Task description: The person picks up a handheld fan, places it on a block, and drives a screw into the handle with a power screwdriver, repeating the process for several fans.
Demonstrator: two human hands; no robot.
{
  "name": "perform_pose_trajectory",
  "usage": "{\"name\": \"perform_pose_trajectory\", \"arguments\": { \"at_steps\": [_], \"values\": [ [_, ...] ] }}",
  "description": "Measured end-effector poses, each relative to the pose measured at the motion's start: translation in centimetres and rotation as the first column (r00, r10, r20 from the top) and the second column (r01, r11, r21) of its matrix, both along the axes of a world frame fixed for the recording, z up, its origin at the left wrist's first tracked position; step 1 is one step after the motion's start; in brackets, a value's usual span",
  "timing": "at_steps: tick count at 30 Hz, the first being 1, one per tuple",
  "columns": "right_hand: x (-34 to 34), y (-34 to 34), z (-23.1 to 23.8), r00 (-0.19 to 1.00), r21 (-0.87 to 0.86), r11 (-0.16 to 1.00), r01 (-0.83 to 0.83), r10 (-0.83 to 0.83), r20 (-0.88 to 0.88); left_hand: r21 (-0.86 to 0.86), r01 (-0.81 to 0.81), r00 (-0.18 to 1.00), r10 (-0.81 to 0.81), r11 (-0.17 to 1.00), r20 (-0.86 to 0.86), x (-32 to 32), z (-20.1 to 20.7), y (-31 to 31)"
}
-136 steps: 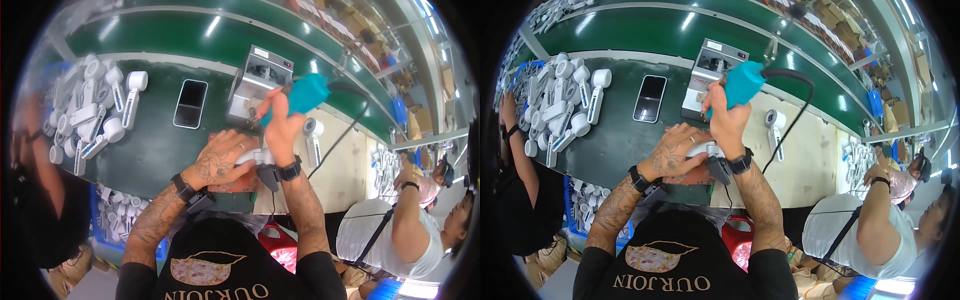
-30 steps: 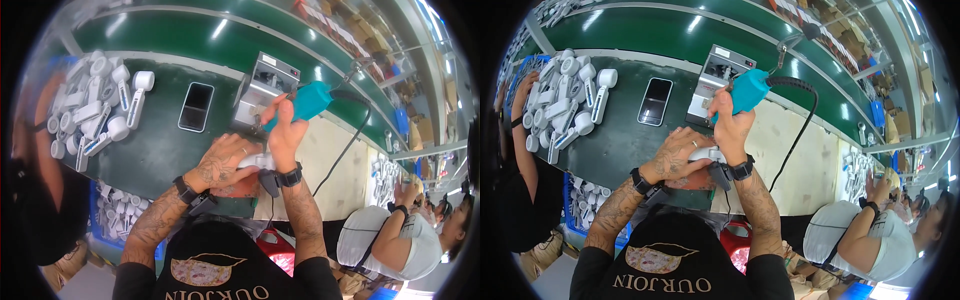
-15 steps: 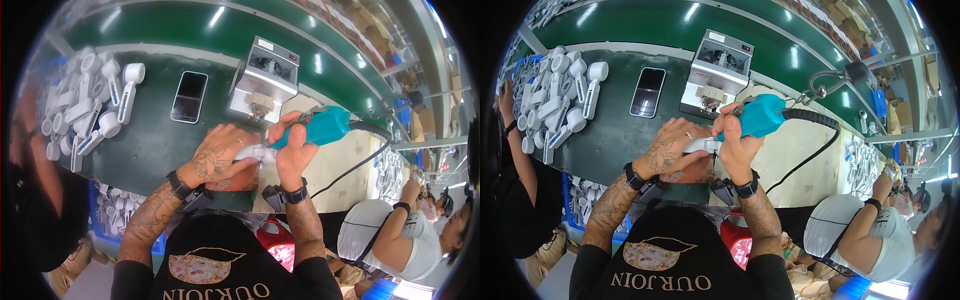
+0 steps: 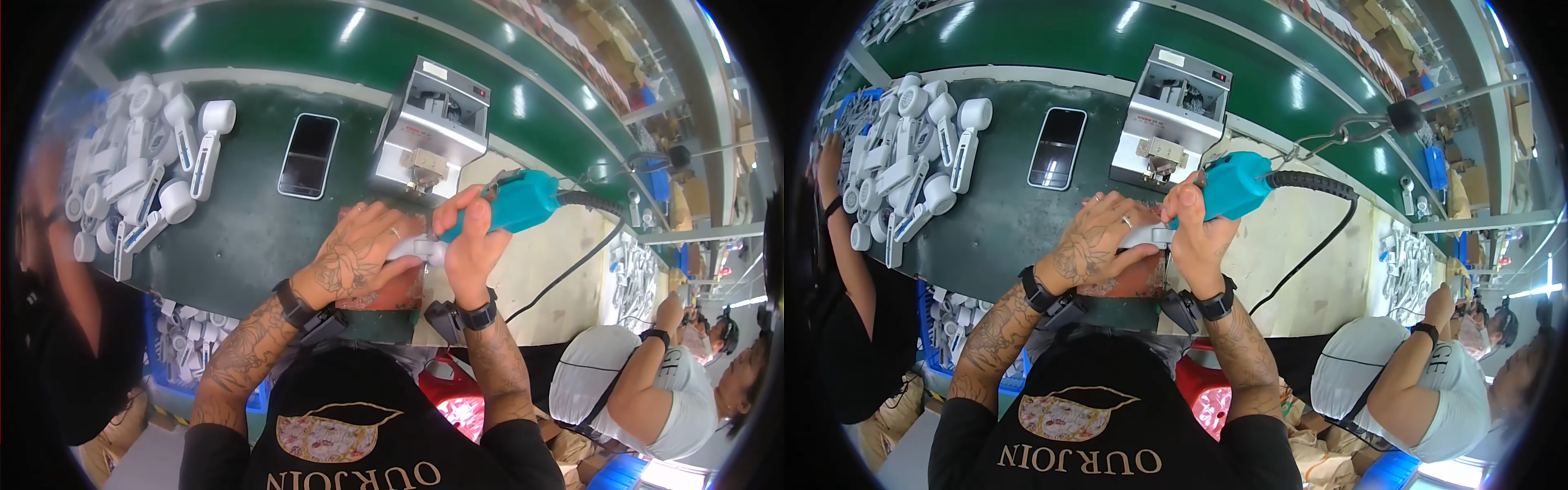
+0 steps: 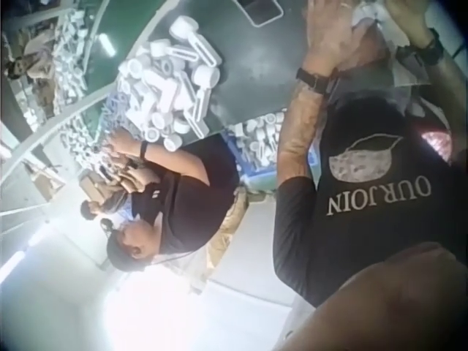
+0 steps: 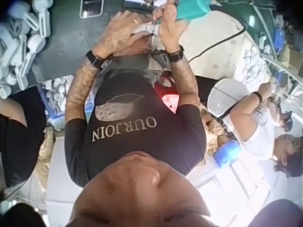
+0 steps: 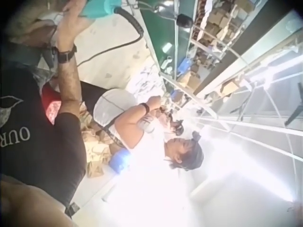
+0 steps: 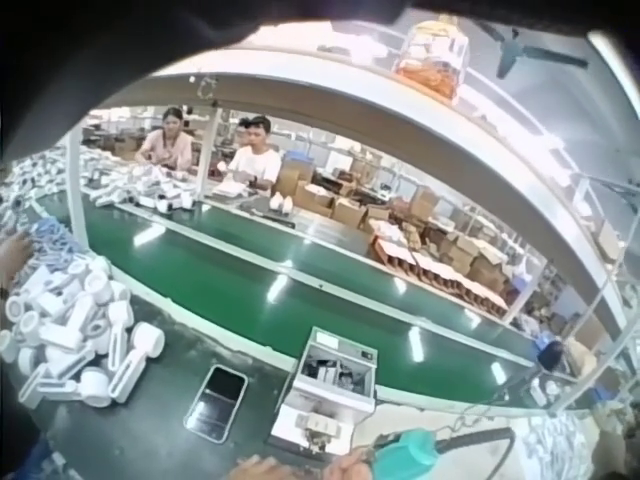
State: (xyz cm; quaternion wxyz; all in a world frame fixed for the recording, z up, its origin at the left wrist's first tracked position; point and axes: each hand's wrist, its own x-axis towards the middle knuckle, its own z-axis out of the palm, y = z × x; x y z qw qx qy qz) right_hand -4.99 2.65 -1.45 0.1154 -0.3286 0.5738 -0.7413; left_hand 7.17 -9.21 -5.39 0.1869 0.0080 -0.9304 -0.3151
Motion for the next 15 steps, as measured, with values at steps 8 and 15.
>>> {"name": "perform_pose_trajectory", "arguments": {
  "at_steps": [8,15],
  "values": [
    [-1.7,-4.2,2.9,0.992,-0.043,0.994,0.096,-0.100,-0.081,0.023,0.054,0.998,-0.053,0.998,-0.026,0.3,0.5,-0.3],
    [-3.1,-5.3,1.0,0.993,-0.142,0.988,0.052,-0.067,-0.098,0.024,0.062,0.996,-0.060,0.998,-0.064,0.1,0.4,0.0]
  ]
}}
